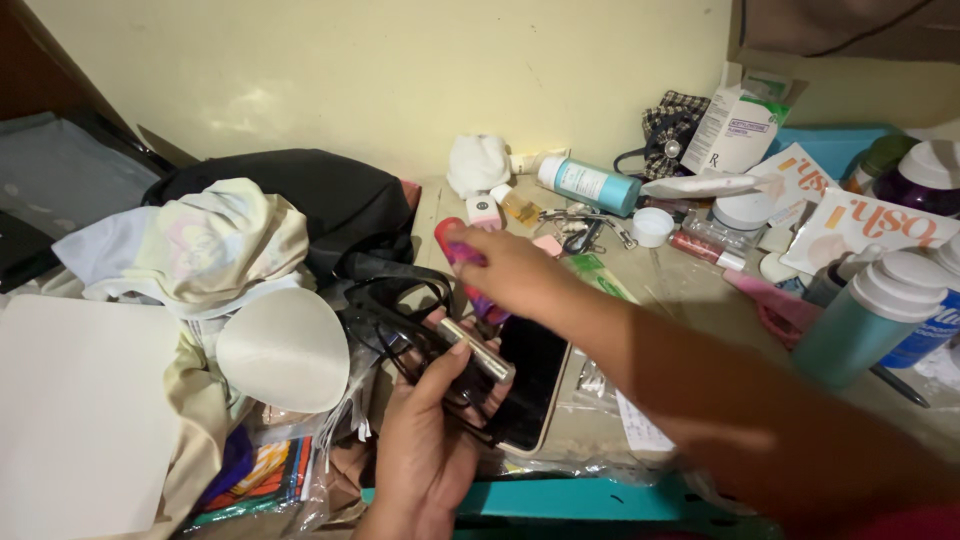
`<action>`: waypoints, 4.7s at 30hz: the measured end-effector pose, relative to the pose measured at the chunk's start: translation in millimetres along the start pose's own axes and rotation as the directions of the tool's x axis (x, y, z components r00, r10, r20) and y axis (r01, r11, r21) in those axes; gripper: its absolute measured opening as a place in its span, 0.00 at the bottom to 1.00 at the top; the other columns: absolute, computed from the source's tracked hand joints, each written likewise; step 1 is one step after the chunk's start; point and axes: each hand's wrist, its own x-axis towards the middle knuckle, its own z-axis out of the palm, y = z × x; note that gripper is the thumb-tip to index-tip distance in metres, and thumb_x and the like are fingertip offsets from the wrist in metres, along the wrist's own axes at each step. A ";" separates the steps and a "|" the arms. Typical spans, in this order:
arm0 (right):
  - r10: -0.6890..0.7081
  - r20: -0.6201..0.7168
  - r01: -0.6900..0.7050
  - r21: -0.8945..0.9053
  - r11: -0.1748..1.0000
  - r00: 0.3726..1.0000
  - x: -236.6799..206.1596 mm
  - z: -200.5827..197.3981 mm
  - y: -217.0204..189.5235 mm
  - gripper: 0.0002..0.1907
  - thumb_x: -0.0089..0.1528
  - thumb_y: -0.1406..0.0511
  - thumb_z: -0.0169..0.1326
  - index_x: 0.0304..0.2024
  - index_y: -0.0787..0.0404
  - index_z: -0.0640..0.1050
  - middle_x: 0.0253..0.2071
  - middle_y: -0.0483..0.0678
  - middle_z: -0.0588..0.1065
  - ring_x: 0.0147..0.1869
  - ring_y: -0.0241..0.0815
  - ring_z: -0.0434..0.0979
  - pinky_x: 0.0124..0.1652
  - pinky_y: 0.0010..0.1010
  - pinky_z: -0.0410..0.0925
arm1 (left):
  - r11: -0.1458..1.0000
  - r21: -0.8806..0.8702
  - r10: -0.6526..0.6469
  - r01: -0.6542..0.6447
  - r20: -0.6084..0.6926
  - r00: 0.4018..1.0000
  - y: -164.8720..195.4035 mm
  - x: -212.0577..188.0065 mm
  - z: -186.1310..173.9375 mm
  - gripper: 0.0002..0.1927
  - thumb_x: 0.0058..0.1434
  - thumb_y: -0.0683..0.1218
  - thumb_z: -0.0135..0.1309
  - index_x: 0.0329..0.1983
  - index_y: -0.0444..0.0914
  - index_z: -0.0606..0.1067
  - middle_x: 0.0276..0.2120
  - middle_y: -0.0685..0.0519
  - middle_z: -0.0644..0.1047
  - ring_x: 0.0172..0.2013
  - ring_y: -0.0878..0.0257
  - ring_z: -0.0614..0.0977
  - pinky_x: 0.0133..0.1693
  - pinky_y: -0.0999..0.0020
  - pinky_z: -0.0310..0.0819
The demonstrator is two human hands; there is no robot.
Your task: The person sorts through a cluttered dresser top covered with bottles, eyeglasses, cosmetics and containers. They pick up items one at a time, group some together, and carry handfuls of bottles, glasses and small containers over to the bed, placing them on the bedspread.
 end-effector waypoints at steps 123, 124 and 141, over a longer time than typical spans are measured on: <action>-0.197 -0.672 -0.339 -0.578 0.742 0.714 -275.0 -220.0 75.2 0.38 0.55 0.50 0.61 0.62 0.63 0.73 0.73 0.66 0.56 0.77 0.70 0.51 0.69 0.66 0.45 | 0.863 -0.061 -0.453 0.502 0.345 0.822 -106.1 -6.7 69.6 0.25 0.65 0.48 0.53 0.61 0.30 0.69 0.47 0.39 0.79 0.45 0.48 0.83 0.51 0.53 0.79; -0.210 -0.656 -0.331 -0.599 0.729 0.725 -272.1 -222.6 80.9 0.40 0.52 0.45 0.61 0.60 0.62 0.74 0.73 0.67 0.55 0.77 0.73 0.49 0.67 0.70 0.42 | 0.860 -0.055 -0.458 0.507 0.353 0.816 -108.7 -6.6 70.9 0.25 0.65 0.48 0.54 0.61 0.30 0.69 0.47 0.39 0.80 0.45 0.48 0.83 0.50 0.54 0.79; -0.424 -0.432 0.016 -0.685 0.729 0.796 -284.9 -230.3 99.7 0.38 0.46 0.48 0.65 0.52 0.63 0.72 0.72 0.59 0.59 0.77 0.69 0.51 0.68 0.69 0.43 | 0.909 -0.088 -0.366 0.407 0.297 0.882 -143.5 -19.6 93.7 0.23 0.62 0.45 0.57 0.60 0.34 0.71 0.47 0.41 0.81 0.46 0.51 0.83 0.48 0.57 0.79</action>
